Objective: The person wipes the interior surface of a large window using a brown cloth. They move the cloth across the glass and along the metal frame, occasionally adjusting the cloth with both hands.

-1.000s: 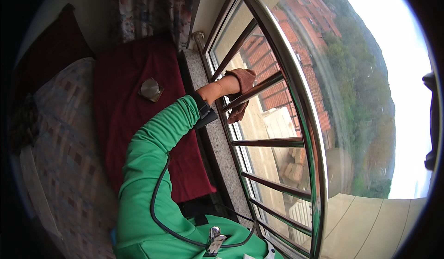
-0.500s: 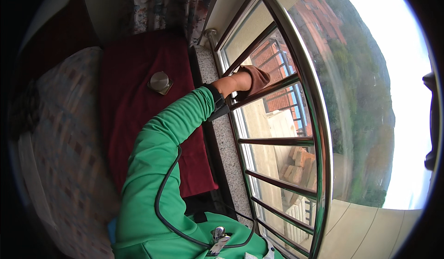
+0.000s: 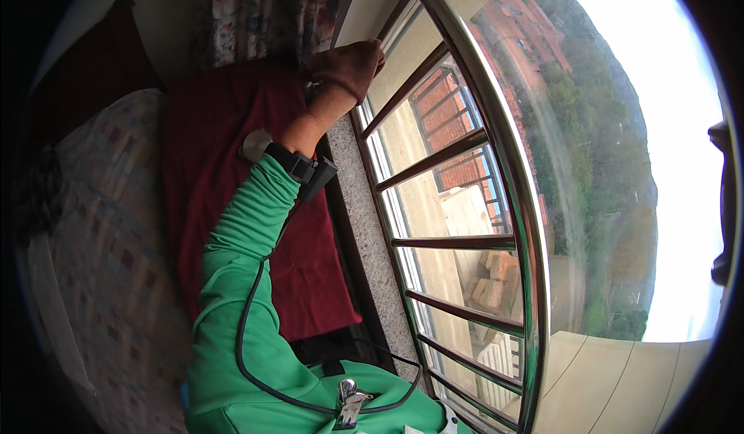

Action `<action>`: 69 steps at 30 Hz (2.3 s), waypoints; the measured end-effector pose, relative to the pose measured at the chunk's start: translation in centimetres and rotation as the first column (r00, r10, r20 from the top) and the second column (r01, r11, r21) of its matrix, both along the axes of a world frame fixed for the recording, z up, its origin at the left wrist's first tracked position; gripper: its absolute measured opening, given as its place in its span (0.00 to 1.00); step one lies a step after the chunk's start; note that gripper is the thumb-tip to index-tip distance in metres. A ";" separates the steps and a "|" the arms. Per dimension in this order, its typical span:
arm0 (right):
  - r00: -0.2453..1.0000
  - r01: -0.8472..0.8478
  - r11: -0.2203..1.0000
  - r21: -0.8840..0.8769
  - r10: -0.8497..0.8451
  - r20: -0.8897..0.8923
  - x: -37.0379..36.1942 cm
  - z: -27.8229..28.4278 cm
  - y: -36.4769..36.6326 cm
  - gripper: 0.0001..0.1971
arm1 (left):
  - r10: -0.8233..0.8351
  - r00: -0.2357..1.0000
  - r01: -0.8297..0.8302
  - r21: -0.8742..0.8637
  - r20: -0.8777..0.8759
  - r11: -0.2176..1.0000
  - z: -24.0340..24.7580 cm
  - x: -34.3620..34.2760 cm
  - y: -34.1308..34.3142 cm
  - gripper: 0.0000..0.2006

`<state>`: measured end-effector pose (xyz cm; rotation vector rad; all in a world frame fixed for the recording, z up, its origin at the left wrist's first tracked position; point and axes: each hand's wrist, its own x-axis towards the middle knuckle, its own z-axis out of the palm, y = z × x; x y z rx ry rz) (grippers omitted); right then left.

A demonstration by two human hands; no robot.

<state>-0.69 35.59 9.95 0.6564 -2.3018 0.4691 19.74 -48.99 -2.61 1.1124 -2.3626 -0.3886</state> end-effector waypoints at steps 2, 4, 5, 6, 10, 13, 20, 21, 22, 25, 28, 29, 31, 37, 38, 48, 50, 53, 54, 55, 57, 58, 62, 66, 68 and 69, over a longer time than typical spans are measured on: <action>1.000 -0.001 1.000 0.002 0.001 -0.005 0.0 0.0 -0.3 0.19 | -0.055 0.987 0.078 -0.152 0.149 0.985 4.8 -1.9 -0.3 0.12; 1.000 0.000 1.000 0.005 0.000 -0.009 0.0 -0.1 -0.6 0.19 | -0.071 0.958 0.096 -0.078 0.279 0.992 9.1 -4.3 -0.3 0.16; 1.000 0.001 1.000 0.007 -0.001 -0.008 0.0 -0.1 -0.8 0.19 | -0.080 0.918 0.100 -0.031 0.388 0.995 10.5 -5.3 -0.3 0.19; 1.000 0.003 1.000 0.008 -0.002 -0.008 0.1 -0.1 -1.0 0.19 | -0.051 0.847 0.150 -0.147 0.530 0.978 11.9 -6.5 -0.7 0.22; 1.000 0.018 1.000 0.021 -0.018 -0.006 0.3 -0.2 -1.5 0.19 | -0.076 0.994 0.105 -0.483 0.080 0.869 11.0 -7.9 -2.3 0.28; 0.999 0.034 0.999 0.025 -0.034 -0.001 0.5 -0.1 -1.8 0.19 | -0.047 0.972 0.003 -0.188 -0.232 0.982 7.6 -9.2 -4.2 0.28; 0.998 0.059 0.997 0.051 -0.059 -0.001 1.0 0.1 -2.5 0.19 | -0.011 0.957 0.019 0.024 -0.289 1.000 0.4 -11.9 -8.4 0.22; 0.998 0.062 0.996 0.056 -0.062 0.000 1.0 0.1 -2.5 0.19 | 0.004 0.954 0.000 0.014 -0.300 1.000 -0.7 -12.1 -8.6 0.21; 0.998 0.065 0.996 0.059 -0.065 0.003 1.1 0.2 -2.7 0.19 | -0.007 0.949 0.022 0.045 -0.316 0.999 -2.0 -12.3 -8.8 0.20; 0.997 0.073 0.995 0.072 -0.073 -0.002 1.1 0.3 -3.0 0.19 | -0.053 0.913 0.203 0.339 -0.404 0.919 -6.8 -11.9 -8.3 0.18; 0.997 0.075 0.994 0.075 -0.075 -0.009 1.2 0.2 -3.3 0.19 | -0.036 0.914 0.359 0.764 -0.404 0.537 -12.1 -10.5 -6.0 0.16; 0.997 0.074 0.994 0.077 -0.074 -0.010 1.2 0.1 -3.4 0.19 | 0.033 0.920 0.360 0.876 -0.390 0.322 -13.5 -9.8 -5.3 0.15; 0.997 0.080 0.994 0.080 -0.079 -0.017 1.3 0.0 -3.6 0.19 | 0.154 0.909 0.392 0.920 -0.386 -0.008 -15.3 -8.7 -4.8 0.15; 0.998 0.068 0.993 0.094 -0.067 -0.017 1.3 -0.1 -3.9 0.19 | 0.235 0.879 0.426 0.905 -0.415 0.005 -14.3 -8.8 -4.8 0.14; 0.998 0.069 0.993 0.091 -0.068 -0.019 1.3 -0.1 -4.0 0.19 | 0.327 0.830 0.478 0.879 -0.452 0.003 -13.5 -9.2 -4.9 0.15; 0.997 0.068 0.993 0.098 -0.065 -0.032 1.6 -0.2 -4.1 0.19 | 0.034 0.686 0.494 0.500 -0.727 0.711 -6.1 -10.9 -11.1 0.17; 0.997 0.069 0.992 0.102 -0.066 -0.033 1.5 -0.1 -4.1 0.19 | 0.005 0.730 0.540 0.582 -0.683 0.607 -7.7 -10.7 -10.2 0.17; 0.998 0.062 0.992 0.107 -0.059 -0.031 1.3 -0.1 -4.3 0.19 | -0.008 0.799 0.582 0.771 -0.601 0.258 -11.0 -9.5 -7.4 0.18; 0.998 0.058 0.993 0.103 -0.055 -0.033 1.3 -0.1 -4.3 0.19 | -0.023 0.820 0.570 0.810 -0.572 0.137 -11.8 -9.0 -6.2 0.18; 0.998 0.059 0.993 0.104 -0.056 -0.034 1.2 0.0 -4.4 0.19 | -0.038 0.854 0.521 0.849 -0.520 0.086 -12.4 -8.8 -5.0 0.18; 0.998 0.055 0.993 0.102 -0.051 -0.036 1.1 0.0 -4.4 0.19 | 0.252 0.810 0.546 0.838 -0.530 0.009 -12.5 -7.9 -3.4 0.14; 0.998 0.054 0.993 0.102 -0.050 -0.038 1.1 0.0 -4.4 0.19 | 0.253 0.799 0.550 0.833 -0.545 0.056 -12.1 -7.4 -3.0 0.11; 0.998 0.041 0.994 0.104 -0.036 -0.050 0.9 0.3 -4.1 0.19 | 0.019 0.816 0.576 0.814 -0.578 0.076 -9.8 -5.9 -1.9 0.13; 0.998 0.039 0.993 0.111 -0.032 -0.059 0.8 0.7 -3.8 0.18 | 0.243 0.363 0.900 0.406 -0.899 0.157 -8.3 -4.8 -0.5 0.06; 0.997 0.040 0.993 0.112 -0.032 -0.068 0.8 0.8 -3.5 0.18 | 0.146 0.218 0.817 0.262 -0.965 0.514 -7.9 -3.6 0.3 0.05; 0.997 0.042 0.993 0.112 -0.035 -0.069 0.8 0.9 -3.3 0.18 | 0.077 0.198 0.666 0.192 -0.977 0.721 -7.7 -3.0 0.9 0.06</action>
